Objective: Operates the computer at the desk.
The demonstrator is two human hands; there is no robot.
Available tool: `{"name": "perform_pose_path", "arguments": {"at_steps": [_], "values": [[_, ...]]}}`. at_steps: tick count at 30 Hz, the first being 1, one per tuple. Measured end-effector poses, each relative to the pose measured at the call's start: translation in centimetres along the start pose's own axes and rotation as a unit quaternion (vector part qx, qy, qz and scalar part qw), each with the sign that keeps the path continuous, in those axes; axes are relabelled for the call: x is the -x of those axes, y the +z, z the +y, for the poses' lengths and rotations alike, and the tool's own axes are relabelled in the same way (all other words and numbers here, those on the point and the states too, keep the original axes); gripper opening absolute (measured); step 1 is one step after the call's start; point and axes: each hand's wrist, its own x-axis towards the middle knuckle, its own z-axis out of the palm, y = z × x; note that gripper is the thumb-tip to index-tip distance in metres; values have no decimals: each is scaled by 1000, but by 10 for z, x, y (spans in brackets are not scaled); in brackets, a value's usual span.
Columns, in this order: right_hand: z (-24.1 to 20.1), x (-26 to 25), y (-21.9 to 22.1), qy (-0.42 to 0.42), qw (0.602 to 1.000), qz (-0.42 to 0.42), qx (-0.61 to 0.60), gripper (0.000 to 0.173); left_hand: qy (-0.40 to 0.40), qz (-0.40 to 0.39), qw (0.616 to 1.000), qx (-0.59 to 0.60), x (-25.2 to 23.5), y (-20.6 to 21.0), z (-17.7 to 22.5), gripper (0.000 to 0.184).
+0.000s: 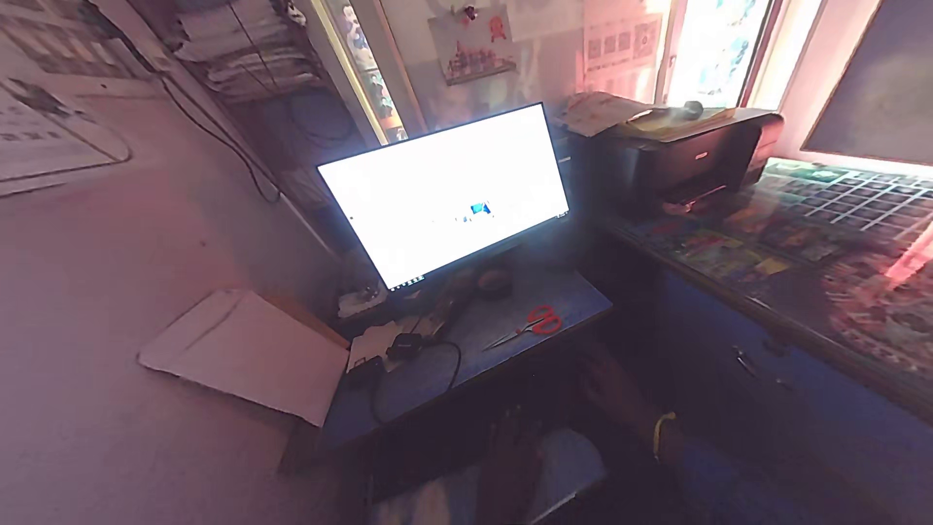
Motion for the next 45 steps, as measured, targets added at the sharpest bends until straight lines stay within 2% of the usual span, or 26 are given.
{"name": "perform_pose_path", "arguments": {"at_steps": [33, 36, 39, 45], "values": [[2, -2, 3, 15, 1000, -11, -5, 55, -8, -10, 1000, -13, 2, 5, -2, 51], [2, -2, 3, 22, 1000, -11, -9, 54, -39, -27, 999, -10, 1, 2, 2, 61], [-1, -1, 0, 33, 999, -23, -16, 54, -92, -75, 993, -5, -6, -9, 8, 61], [-5, -1, -6, 34, 999, -36, -15, 54, -88, -88, 991, -41, -9, -4, 5, 63]]}}
